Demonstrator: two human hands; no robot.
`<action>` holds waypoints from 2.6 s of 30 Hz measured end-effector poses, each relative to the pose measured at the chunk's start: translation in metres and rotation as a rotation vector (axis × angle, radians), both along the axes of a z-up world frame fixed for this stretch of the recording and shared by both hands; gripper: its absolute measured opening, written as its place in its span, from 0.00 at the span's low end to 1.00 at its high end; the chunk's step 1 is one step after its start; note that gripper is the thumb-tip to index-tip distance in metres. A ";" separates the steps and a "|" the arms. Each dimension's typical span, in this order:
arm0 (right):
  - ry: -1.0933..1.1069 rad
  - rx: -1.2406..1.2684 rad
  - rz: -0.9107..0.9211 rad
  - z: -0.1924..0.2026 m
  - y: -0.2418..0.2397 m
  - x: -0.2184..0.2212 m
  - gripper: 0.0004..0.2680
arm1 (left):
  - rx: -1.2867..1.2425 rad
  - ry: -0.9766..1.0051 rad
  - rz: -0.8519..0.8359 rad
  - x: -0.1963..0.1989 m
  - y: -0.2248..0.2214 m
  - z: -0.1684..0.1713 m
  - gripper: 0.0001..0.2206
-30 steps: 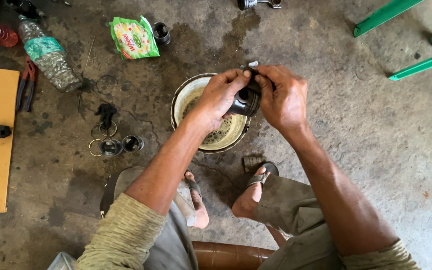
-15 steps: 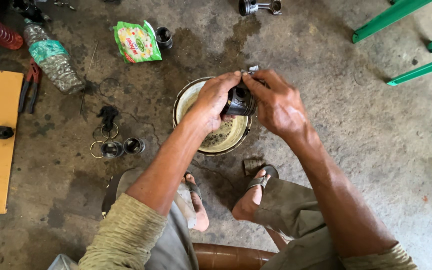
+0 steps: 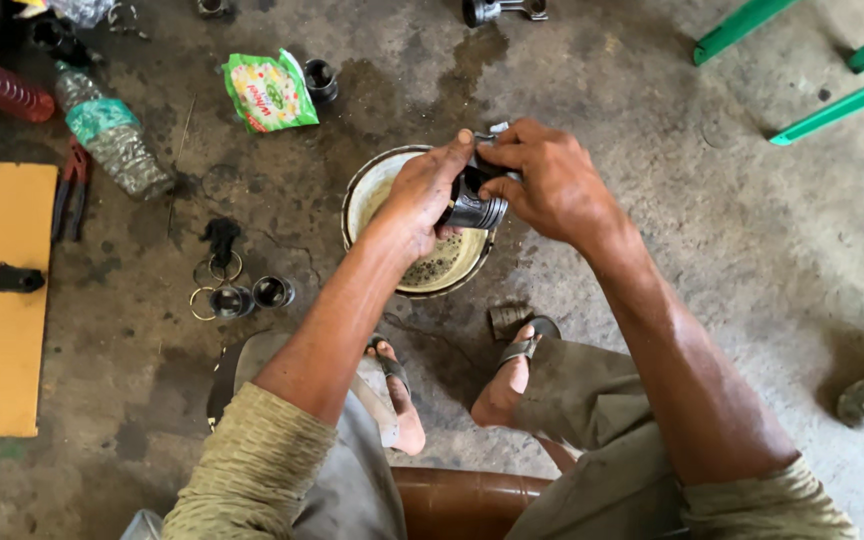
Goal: The person cleans an engine piston by scrubbing its surface with a small piece of material and rinsing it in a bucket of liquid.
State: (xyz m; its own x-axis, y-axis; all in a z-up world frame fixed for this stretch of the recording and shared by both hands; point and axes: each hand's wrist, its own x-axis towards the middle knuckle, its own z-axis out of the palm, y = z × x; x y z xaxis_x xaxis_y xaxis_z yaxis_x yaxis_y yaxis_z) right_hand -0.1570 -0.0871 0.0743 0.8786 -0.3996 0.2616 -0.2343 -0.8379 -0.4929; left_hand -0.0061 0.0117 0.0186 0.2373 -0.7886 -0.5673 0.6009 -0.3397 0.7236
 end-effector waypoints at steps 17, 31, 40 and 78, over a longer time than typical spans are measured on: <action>-0.375 0.777 -0.609 0.009 0.042 -0.040 0.08 | -0.223 0.145 0.053 -0.041 0.014 0.050 0.09; -0.351 -0.001 -0.402 0.021 0.086 -0.024 0.04 | -0.199 -0.238 0.062 -0.034 0.026 0.048 0.03; -0.286 -0.221 -0.544 0.065 0.106 -0.022 0.02 | -0.539 -0.306 0.253 -0.053 0.030 0.045 0.03; -0.207 -0.128 -0.965 0.079 0.287 -0.176 0.09 | -0.301 -1.007 -0.205 -0.203 0.191 0.132 0.11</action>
